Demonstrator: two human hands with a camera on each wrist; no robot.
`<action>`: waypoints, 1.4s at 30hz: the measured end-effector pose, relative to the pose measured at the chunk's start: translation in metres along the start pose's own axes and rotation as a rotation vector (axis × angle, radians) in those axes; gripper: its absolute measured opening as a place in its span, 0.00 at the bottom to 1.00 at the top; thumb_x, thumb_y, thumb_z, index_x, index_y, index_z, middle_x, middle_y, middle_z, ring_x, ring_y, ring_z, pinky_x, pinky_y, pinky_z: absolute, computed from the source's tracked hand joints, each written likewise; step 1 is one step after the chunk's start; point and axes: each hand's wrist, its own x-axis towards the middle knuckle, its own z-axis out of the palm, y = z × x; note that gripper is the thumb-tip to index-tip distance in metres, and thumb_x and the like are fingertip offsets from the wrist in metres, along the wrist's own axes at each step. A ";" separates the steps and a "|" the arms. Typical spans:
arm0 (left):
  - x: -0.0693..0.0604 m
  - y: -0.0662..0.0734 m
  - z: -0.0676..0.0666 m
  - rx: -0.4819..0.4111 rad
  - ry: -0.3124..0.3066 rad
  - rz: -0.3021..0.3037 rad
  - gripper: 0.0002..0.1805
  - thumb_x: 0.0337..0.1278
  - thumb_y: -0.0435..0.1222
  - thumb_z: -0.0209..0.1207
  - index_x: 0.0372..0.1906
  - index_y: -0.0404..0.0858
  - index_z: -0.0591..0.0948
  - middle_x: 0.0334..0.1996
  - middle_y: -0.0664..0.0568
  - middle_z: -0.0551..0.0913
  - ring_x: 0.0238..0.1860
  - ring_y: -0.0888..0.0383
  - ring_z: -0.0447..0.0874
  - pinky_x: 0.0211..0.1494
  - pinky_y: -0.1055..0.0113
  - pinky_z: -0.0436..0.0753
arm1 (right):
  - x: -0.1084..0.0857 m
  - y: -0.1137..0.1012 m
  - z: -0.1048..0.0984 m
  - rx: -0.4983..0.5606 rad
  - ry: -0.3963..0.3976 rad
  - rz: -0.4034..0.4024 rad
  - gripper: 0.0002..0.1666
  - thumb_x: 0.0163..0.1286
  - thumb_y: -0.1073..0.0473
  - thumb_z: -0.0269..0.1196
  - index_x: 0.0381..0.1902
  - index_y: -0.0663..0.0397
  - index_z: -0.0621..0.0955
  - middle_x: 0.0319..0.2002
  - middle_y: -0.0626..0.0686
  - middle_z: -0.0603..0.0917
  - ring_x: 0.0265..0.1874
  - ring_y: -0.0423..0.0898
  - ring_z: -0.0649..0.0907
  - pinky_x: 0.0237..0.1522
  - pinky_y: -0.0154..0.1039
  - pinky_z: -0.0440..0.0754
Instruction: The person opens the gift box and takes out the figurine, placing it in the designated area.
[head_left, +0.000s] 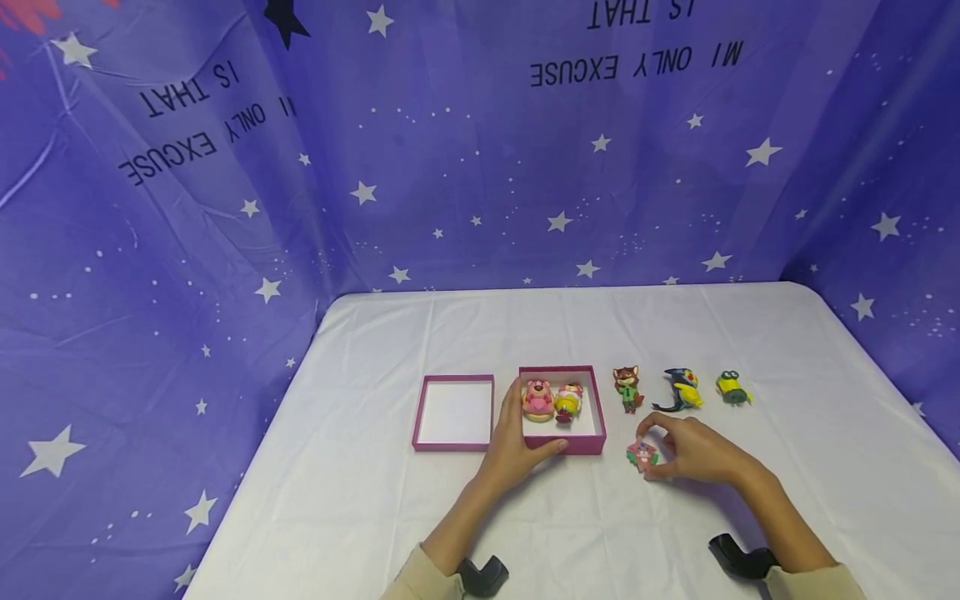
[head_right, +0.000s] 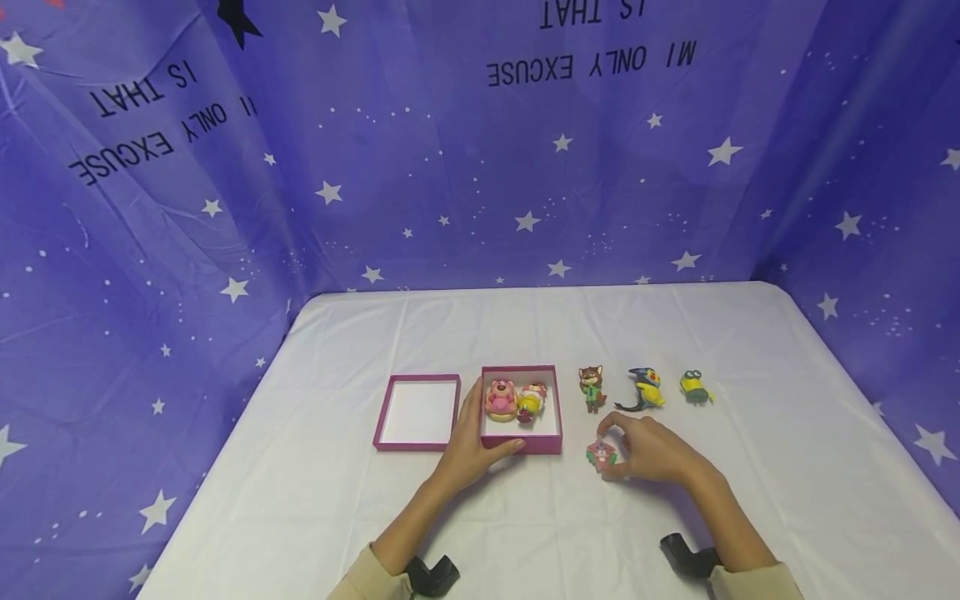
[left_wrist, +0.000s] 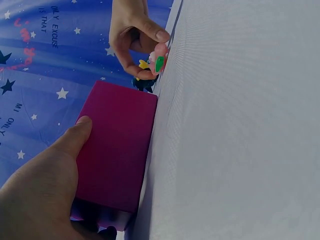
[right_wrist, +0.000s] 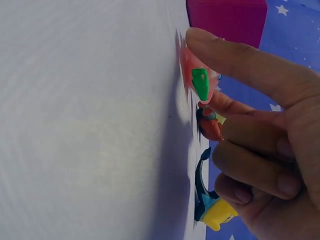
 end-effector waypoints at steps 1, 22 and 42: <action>0.000 0.000 0.000 -0.001 0.000 0.001 0.61 0.40 0.58 0.66 0.73 0.44 0.42 0.72 0.50 0.46 0.70 0.50 0.49 0.66 0.52 0.59 | 0.000 0.000 0.000 0.001 -0.002 0.002 0.31 0.43 0.43 0.74 0.44 0.43 0.75 0.12 0.38 0.59 0.13 0.33 0.59 0.17 0.29 0.59; 0.000 0.001 0.000 -0.012 -0.006 0.000 0.60 0.41 0.57 0.67 0.73 0.42 0.42 0.72 0.49 0.46 0.70 0.49 0.48 0.67 0.51 0.58 | -0.001 -0.013 -0.013 0.062 0.030 0.061 0.43 0.38 0.39 0.75 0.52 0.46 0.72 0.12 0.40 0.59 0.12 0.34 0.57 0.15 0.29 0.56; 0.000 -0.001 -0.001 -0.016 0.014 0.062 0.61 0.41 0.56 0.66 0.73 0.40 0.42 0.71 0.46 0.47 0.69 0.47 0.51 0.65 0.50 0.60 | 0.074 -0.067 0.005 0.009 0.246 0.166 0.47 0.47 0.31 0.66 0.61 0.45 0.69 0.20 0.49 0.73 0.17 0.42 0.68 0.14 0.35 0.63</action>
